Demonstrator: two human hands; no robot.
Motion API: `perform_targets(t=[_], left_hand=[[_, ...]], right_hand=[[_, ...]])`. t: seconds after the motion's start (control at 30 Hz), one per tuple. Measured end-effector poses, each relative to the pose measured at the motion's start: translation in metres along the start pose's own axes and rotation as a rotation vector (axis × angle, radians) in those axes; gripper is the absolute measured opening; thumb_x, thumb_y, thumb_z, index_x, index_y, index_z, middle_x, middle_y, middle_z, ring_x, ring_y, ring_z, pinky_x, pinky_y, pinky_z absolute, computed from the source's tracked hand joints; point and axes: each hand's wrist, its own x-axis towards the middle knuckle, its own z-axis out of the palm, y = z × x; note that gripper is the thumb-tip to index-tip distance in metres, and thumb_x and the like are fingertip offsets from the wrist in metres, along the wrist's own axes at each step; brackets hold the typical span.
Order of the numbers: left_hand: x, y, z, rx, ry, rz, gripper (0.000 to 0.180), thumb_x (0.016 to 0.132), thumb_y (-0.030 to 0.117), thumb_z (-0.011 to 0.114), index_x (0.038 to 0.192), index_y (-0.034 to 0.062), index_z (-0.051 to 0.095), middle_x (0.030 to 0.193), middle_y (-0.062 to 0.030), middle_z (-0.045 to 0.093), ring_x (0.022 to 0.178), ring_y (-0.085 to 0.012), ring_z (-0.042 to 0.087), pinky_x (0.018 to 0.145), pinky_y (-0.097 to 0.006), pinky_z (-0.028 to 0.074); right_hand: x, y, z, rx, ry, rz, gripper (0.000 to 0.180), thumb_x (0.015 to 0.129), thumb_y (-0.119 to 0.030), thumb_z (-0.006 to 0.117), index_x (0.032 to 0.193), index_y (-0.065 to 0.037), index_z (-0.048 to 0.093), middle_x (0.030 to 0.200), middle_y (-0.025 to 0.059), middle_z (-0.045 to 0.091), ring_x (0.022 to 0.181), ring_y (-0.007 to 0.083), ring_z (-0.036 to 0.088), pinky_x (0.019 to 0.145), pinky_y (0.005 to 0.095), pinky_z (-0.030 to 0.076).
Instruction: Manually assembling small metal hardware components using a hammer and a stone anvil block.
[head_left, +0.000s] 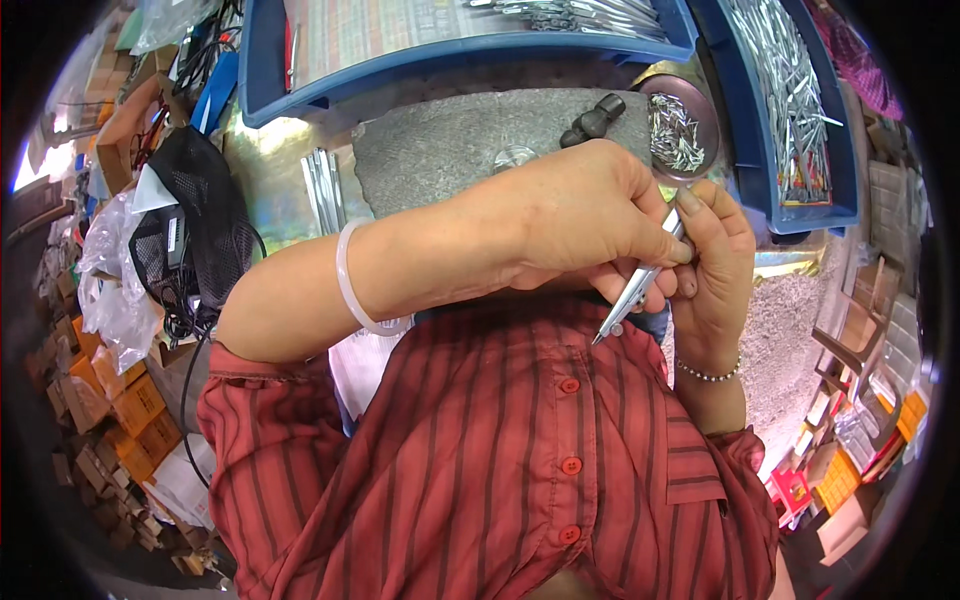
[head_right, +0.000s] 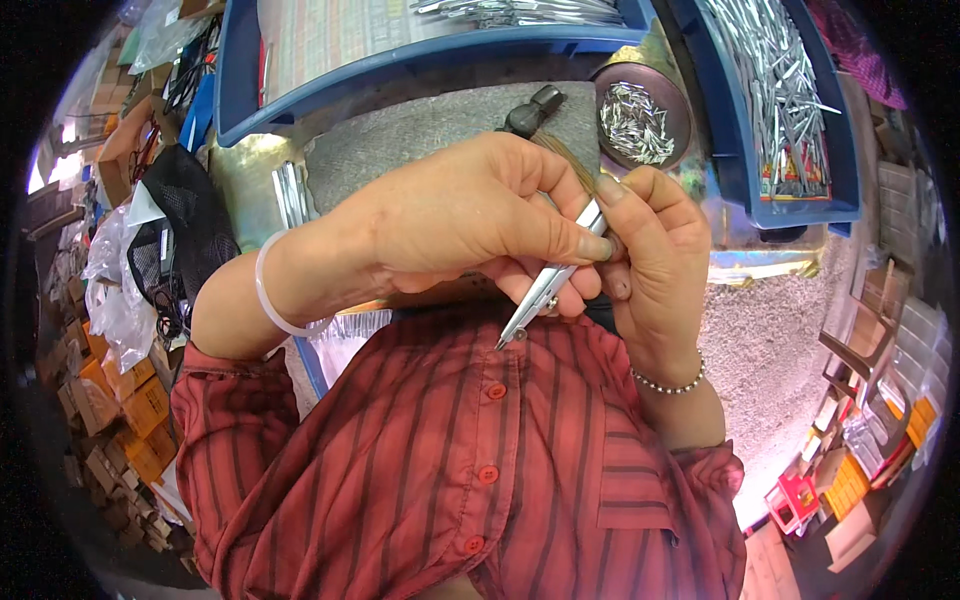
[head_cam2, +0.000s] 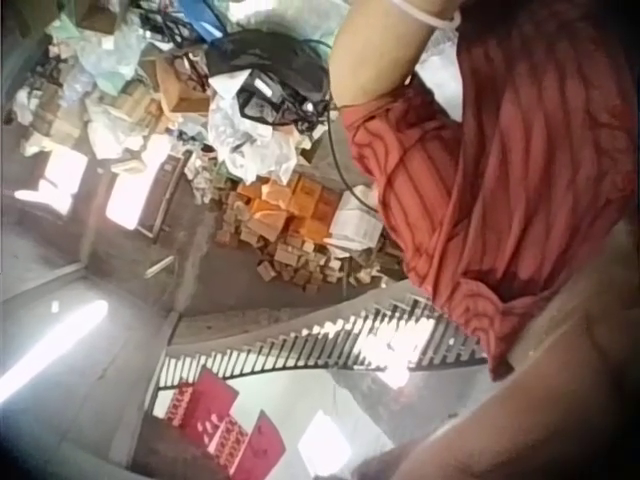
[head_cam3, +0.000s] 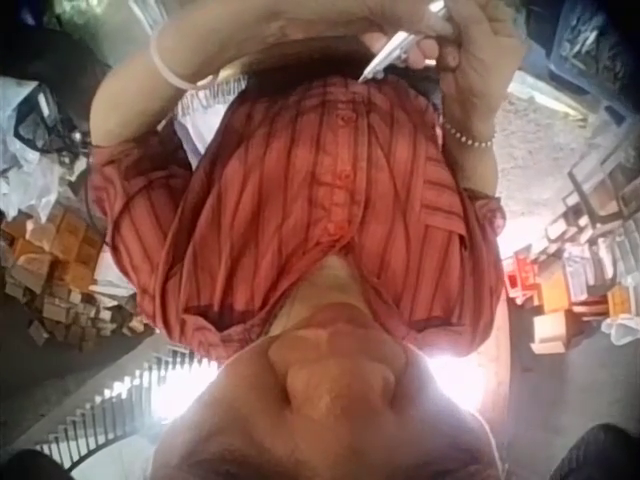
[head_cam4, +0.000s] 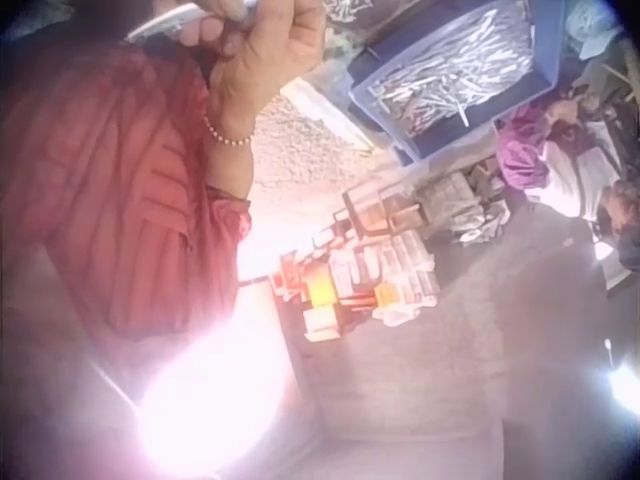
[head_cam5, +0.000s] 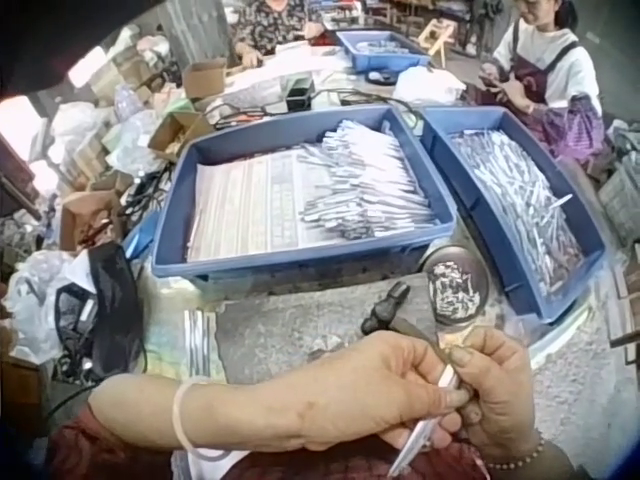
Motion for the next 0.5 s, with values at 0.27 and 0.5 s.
perform_targets(t=[0.27,0.5], left_hand=[[0.01,-0.004,0.003,-0.097,-0.016,-0.057,0.015,0.084,0.008,0.062,0.083,-0.0036,0.052,0.08,-0.0169,0.065,0.067,-0.0189,0.066,0.054,-0.022,0.054],[0.013,-0.007,0.002,-0.152,-0.037,-0.07,0.014,0.084,0.009,0.061,0.082,-0.0019,0.053,0.08,-0.0163,0.065,0.066,-0.0191,0.066,0.053,-0.021,0.053]], right_hand=[[-0.002,0.002,-0.007,0.02,0.042,0.043,0.012,0.086,-0.01,0.06,0.076,-0.008,0.054,0.059,-0.0027,0.052,0.039,-0.001,0.035,0.033,0.0146,0.023],[0.0,0.003,-0.01,0.015,0.05,0.074,0.013,0.085,-0.011,0.06,0.075,-0.008,0.053,0.06,-0.003,0.052,0.039,-0.001,0.035,0.033,0.0144,0.023]])
